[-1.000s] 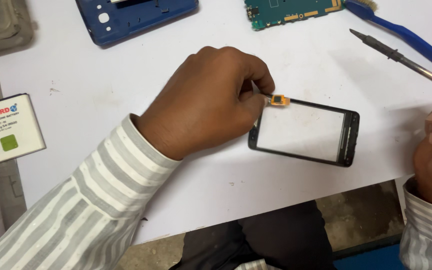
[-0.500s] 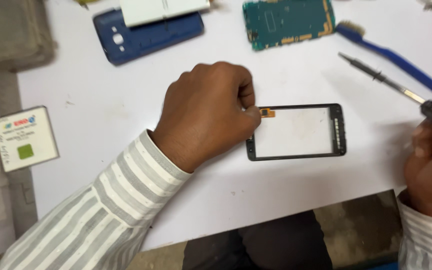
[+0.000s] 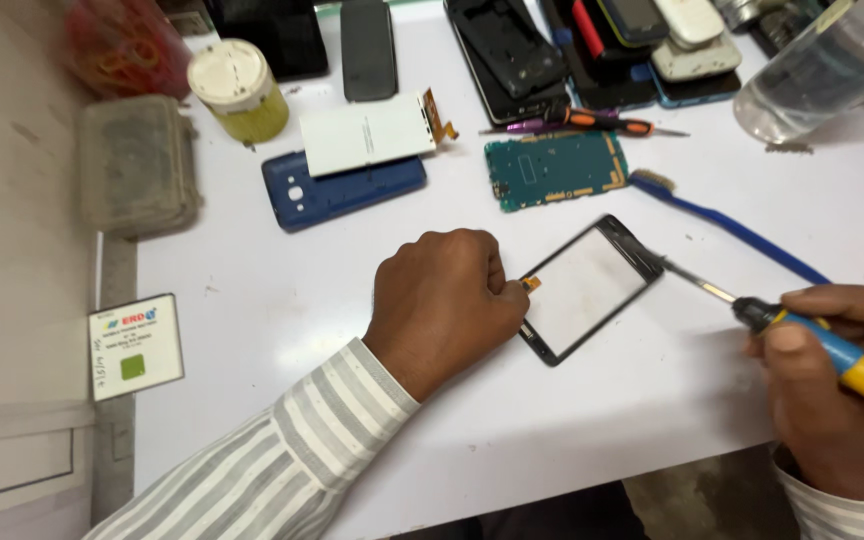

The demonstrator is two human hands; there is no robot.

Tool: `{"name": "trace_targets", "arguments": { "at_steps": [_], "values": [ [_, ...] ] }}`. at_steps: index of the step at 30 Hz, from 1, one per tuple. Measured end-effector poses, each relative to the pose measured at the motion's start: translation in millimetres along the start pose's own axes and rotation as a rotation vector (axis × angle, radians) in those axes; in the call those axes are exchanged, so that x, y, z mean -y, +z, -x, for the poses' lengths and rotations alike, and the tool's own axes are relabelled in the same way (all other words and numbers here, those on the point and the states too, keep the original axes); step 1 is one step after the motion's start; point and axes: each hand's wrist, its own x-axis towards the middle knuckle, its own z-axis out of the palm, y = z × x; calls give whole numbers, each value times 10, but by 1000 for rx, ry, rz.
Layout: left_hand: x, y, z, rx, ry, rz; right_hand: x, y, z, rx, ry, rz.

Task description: The person solders a small flex-cable connector on a white battery-like component on the workbench, then positions the component against a phone front frame and continues soldering the connector in place, and finally works on the phone's green motherboard with the soldering iron.

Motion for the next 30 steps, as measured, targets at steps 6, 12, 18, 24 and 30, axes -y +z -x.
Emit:
{"name": "trace_targets", "arguments": {
  "at_steps": [6,12,18,24,30],
  "values": [
    [-80,-34,-143,-78,17,2,360,18,-260,187,-26,132],
    [42,85,-329,-56,69,32,163,80,-479,244,-47,189],
    [163,125,-485,6,70,62,-243,7,-330,357,-26,118],
    [178,175,-555,-39,116,48,-474,-39,-388,469,-124,207],
    [180,185,-573,-35,100,56,-494,-121,-520,739,258,620]
  ]
}}
